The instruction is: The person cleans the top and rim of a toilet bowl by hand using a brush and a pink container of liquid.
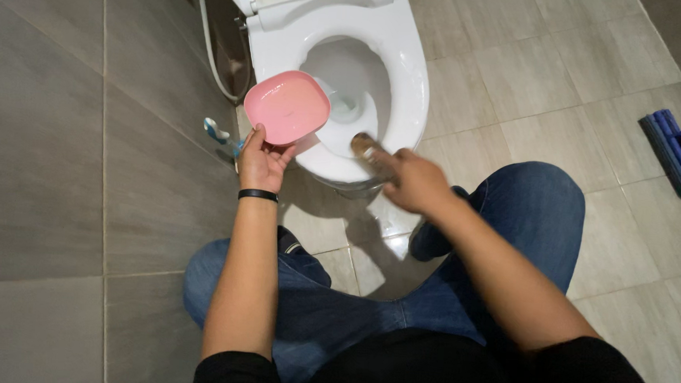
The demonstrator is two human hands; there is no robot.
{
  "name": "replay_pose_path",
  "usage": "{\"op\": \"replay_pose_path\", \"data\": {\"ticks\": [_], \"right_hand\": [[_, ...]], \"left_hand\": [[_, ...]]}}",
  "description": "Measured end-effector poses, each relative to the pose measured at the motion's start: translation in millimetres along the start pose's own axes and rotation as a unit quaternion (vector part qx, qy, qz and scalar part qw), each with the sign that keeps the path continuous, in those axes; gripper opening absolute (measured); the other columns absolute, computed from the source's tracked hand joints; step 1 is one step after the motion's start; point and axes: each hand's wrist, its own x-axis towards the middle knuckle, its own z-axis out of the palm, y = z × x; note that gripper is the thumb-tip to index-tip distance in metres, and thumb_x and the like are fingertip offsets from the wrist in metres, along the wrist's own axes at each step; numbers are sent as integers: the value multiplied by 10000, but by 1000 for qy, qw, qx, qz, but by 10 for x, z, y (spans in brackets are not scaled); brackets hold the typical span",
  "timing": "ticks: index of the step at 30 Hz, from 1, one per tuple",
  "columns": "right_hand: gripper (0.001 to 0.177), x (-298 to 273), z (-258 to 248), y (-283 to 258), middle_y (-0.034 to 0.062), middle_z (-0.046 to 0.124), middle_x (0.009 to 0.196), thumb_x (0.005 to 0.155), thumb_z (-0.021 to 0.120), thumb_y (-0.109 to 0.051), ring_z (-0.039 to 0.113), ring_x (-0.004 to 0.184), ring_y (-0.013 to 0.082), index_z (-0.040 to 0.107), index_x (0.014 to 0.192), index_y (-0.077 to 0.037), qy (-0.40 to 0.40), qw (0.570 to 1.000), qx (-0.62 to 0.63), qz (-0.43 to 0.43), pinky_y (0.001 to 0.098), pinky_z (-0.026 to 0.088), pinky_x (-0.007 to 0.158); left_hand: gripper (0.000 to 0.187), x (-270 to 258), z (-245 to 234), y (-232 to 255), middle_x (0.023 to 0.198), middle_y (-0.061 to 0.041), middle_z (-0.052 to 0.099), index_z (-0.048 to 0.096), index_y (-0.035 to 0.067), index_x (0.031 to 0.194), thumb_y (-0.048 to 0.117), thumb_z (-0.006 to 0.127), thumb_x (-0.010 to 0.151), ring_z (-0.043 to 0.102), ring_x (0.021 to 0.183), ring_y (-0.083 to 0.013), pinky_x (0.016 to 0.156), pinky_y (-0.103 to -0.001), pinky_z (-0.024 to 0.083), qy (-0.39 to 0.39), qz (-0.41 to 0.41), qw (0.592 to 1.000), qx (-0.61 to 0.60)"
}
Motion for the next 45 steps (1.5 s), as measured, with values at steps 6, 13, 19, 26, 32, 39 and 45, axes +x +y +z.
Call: {"op": "replay_pose_path", "data": {"ticks": [6, 13, 19, 26, 32, 39, 45], "right_hand": [[723, -159, -72, 39, 120, 615, 1250, 771, 687, -204, 701, 921, 294, 524, 1467, -316, -76, 996, 35, 16, 424, 593, 798], [666, -36, -331, 454, 136, 686, 1135, 784, 699, -268, 687, 964, 350, 598, 1441, -301, 8, 997, -6, 75, 456, 552, 853], [635, 253, -110, 138, 149, 687, 1064, 764, 728, -336, 688, 955, 348, 637, 1391, -287, -18, 1000, 1, 18, 462, 554, 851], [583, 452, -472, 184, 121, 762, 1097, 822, 596, -604, 712, 1036, 349, 700, 1320, -320, -99, 990, -2, 103, 457, 549, 927], [642, 803, -268, 63, 126, 734, 1198, 836, 564, -689, 687, 1118, 344, 741, 1254, -237, -151, 982, 36, 107, 440, 532, 978], [592, 861, -115, 377, 149, 733, 1215, 796, 627, -537, 690, 1124, 352, 757, 1236, -164, -143, 984, 92, 58, 415, 520, 994], [509, 1069, 117, 319, 171, 759, 1159, 849, 592, -460, 712, 1065, 348, 780, 1195, -137, -155, 976, 140, 62, 409, 535, 971]], "left_hand": [[423, 48, -80, -14, 1270, -125, 625, 539, 89, 1373, 310, 574, 1014, 664, 1125, -313, 886, -479, 587, -4, 3, 1000, 1], [398, 74, -65, -61, 1243, -111, 624, 551, 104, 1358, 316, 579, 1022, 655, 1106, -299, 884, -475, 585, -14, -2, 1000, 3], [397, 55, -2, -67, 1259, -106, 623, 541, 103, 1353, 315, 559, 1017, 657, 1128, -300, 912, -484, 576, -18, -4, 1000, -1], [392, 54, -57, -55, 1267, -130, 624, 547, 89, 1358, 298, 554, 1026, 651, 1155, -307, 940, -494, 586, -11, -1, 1000, -5], [411, 55, 48, -46, 1264, -124, 620, 520, 81, 1367, 307, 551, 1025, 654, 1130, -308, 919, -484, 576, -7, -16, 1000, -2], [452, 55, 6, -65, 1268, -139, 629, 530, 77, 1427, 302, 554, 1036, 653, 1111, -311, 899, -461, 578, -28, 3, 1000, -12], [437, 109, 32, -74, 1251, -126, 627, 532, 92, 1390, 318, 553, 1017, 652, 1096, -309, 887, -471, 569, -12, -16, 1000, 4]]}}
